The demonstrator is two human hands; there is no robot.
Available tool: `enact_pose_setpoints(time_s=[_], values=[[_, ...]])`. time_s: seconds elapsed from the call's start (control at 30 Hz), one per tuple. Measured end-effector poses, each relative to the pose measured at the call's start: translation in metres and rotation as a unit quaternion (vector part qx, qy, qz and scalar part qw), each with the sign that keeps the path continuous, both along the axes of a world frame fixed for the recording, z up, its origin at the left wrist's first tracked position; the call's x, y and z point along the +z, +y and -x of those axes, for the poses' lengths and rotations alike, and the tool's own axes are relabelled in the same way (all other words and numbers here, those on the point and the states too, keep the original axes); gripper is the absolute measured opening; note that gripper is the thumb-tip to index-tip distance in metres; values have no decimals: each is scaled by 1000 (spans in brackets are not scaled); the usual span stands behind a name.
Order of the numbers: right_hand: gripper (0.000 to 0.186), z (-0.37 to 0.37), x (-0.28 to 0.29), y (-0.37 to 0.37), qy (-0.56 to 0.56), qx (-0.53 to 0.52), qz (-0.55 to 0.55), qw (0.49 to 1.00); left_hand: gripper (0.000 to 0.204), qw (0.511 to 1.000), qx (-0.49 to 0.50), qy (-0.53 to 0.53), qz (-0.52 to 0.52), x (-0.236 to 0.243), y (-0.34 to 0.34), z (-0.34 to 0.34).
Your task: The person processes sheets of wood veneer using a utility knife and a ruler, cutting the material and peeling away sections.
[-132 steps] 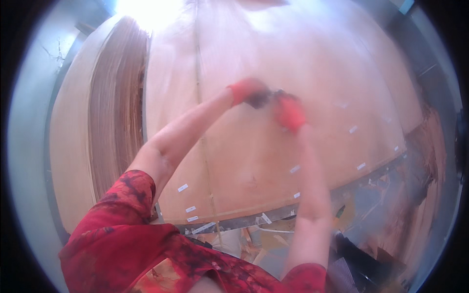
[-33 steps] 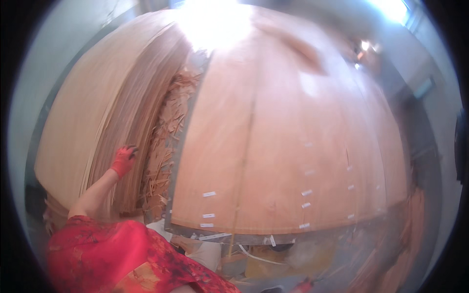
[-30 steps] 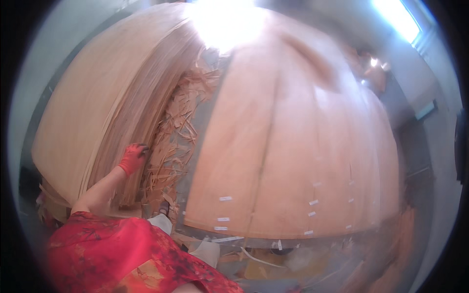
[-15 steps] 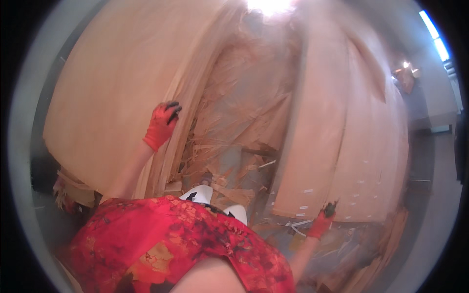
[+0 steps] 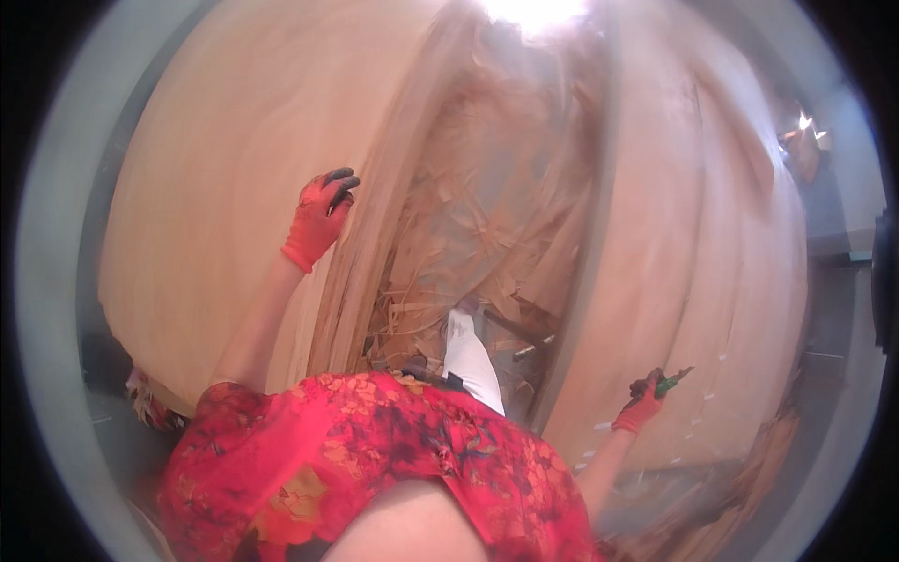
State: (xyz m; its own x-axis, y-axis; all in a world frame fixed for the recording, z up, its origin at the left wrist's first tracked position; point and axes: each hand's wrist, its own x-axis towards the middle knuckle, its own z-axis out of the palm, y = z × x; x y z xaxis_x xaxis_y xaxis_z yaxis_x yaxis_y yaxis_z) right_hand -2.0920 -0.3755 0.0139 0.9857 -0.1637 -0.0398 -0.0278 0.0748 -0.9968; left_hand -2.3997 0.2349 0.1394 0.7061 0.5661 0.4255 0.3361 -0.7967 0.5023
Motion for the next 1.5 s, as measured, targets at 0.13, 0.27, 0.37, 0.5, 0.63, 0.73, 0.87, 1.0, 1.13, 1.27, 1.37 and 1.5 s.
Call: enact_pose_setpoints(time_s=[0.13,0.27,0.37,0.5,0.63,0.73,0.87,1.0,1.13,1.27,1.37,1.5], values=[[26,4,-12,4,75,-11,33,997,26,998,-33,42,15,7,9,12],[30,-4,-2,64,-19,13,-4,1000,25,998,-15,66,-21,0,9,39],[35,6,7,61,26,64,158,985,24,997,17,60,49,-27,4,66],[45,-16,5,99,-55,88,188,977,25,993,32,54,102,-19,30,58],[51,-18,10,94,-84,121,286,947,25,991,5,67,113,-39,30,54],[55,-22,31,97,-184,140,408,883,26,993,-5,47,107,-56,32,33],[58,-28,61,55,-136,156,418,885,39,987,-61,49,138,-46,4,-71],[57,-23,70,32,-97,155,420,889,59,977,-128,153,79,-34,-54,-173],[56,-38,85,91,-108,139,485,856,71,958,-200,189,79,-9,-10,-295],[61,-76,88,86,-150,118,532,825,75,965,-207,160,16,-2,-29,-377],[65,-50,105,127,-92,155,558,810,79,964,-178,197,-24,-13,-7,-387],[68,-40,136,165,-3,136,609,781,77,956,-221,189,-46,26,15,-486]])
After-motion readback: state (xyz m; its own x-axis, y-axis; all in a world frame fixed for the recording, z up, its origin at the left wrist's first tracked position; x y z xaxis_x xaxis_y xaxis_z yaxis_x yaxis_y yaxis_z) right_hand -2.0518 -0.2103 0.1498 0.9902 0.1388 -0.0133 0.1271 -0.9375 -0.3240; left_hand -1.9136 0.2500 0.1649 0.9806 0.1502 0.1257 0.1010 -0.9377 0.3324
